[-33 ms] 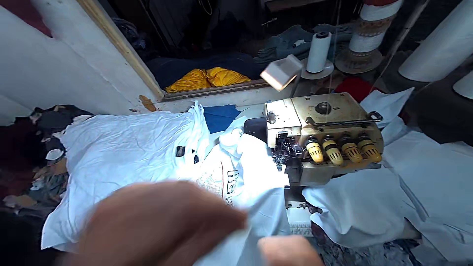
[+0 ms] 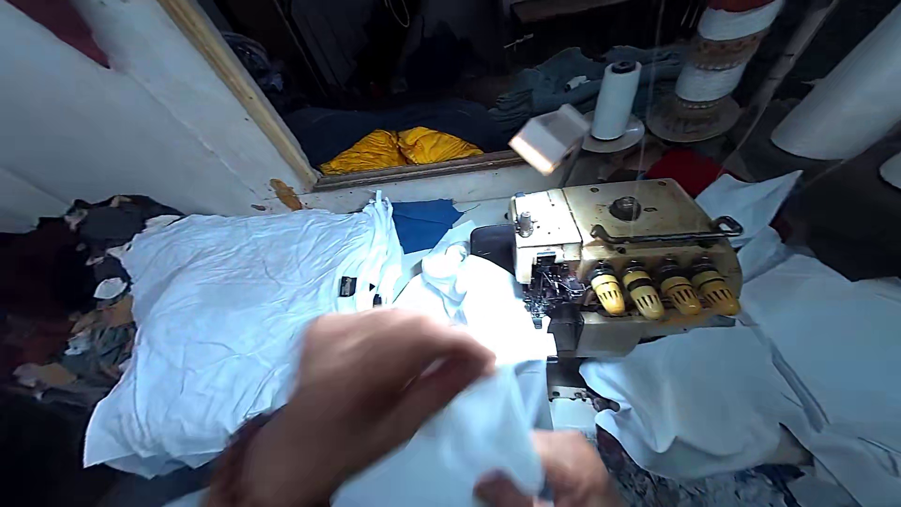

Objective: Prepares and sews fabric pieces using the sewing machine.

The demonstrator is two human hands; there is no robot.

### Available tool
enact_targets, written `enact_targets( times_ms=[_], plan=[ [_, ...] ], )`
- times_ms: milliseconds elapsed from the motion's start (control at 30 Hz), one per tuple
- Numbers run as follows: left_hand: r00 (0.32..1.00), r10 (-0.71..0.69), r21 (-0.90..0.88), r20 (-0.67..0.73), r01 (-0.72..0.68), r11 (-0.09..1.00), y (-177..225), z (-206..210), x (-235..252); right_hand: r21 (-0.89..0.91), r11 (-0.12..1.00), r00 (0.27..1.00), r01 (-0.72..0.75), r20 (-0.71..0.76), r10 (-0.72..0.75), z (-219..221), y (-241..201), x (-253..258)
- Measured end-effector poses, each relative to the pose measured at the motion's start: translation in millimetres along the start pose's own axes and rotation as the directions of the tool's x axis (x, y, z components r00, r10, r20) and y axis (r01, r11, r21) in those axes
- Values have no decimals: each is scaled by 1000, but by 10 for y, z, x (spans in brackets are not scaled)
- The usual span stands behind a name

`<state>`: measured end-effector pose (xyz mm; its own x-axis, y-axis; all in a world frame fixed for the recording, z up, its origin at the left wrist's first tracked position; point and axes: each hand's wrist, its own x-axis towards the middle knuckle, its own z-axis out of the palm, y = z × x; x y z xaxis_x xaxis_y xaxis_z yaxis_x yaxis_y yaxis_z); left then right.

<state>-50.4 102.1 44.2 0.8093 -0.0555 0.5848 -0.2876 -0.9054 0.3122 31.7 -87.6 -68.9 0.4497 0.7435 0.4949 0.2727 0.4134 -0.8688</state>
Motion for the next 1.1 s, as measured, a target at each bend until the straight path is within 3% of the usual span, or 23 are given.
enact_targets(
  times_ms=[33,100,167,233,400,567,700,800,867,900,1100],
  plan=[
    [999,3,16,-46,-2,1000,-275,332,17,-19,992,987,-129,-99,126,-1,237,-52],
    [992,-110,88,68,104,991,-670,843,-53,-80,935,922,-345,-217,322,-25,667,-180],
    [961,-191,151,200,162,975,-813,1106,-109,-121,886,882,-447,-224,414,-98,834,-266],
    [962,-207,214,176,168,962,-782,1199,-123,-103,872,867,-478,-211,450,-146,838,-302],
    [962,-235,199,141,205,958,-637,1258,-103,-8,905,885,-426,-212,415,-164,786,-273],
    [957,-268,57,111,263,963,-626,1321,-194,-27,936,904,-350,-271,331,-85,863,-321],
    [962,-267,56,62,264,963,-598,1336,-259,-90,954,928,-287,-274,254,-88,934,-372],
    [951,-308,-207,5,302,931,-604,1347,-235,-320,928,940,-190,-333,77,-119,1014,-415],
    [955,-298,-411,15,277,868,-664,1322,-140,-359,917,924,-173,-382,25,-146,1050,-405],
    [959,-283,-433,33,268,860,-699,1321,-86,-347,921,912,-175,-410,19,-150,1065,-388],
    [937,-300,-236,178,336,912,-838,1400,128,-208,954,892,-218,-439,108,-150,1084,-356]
  ],
)
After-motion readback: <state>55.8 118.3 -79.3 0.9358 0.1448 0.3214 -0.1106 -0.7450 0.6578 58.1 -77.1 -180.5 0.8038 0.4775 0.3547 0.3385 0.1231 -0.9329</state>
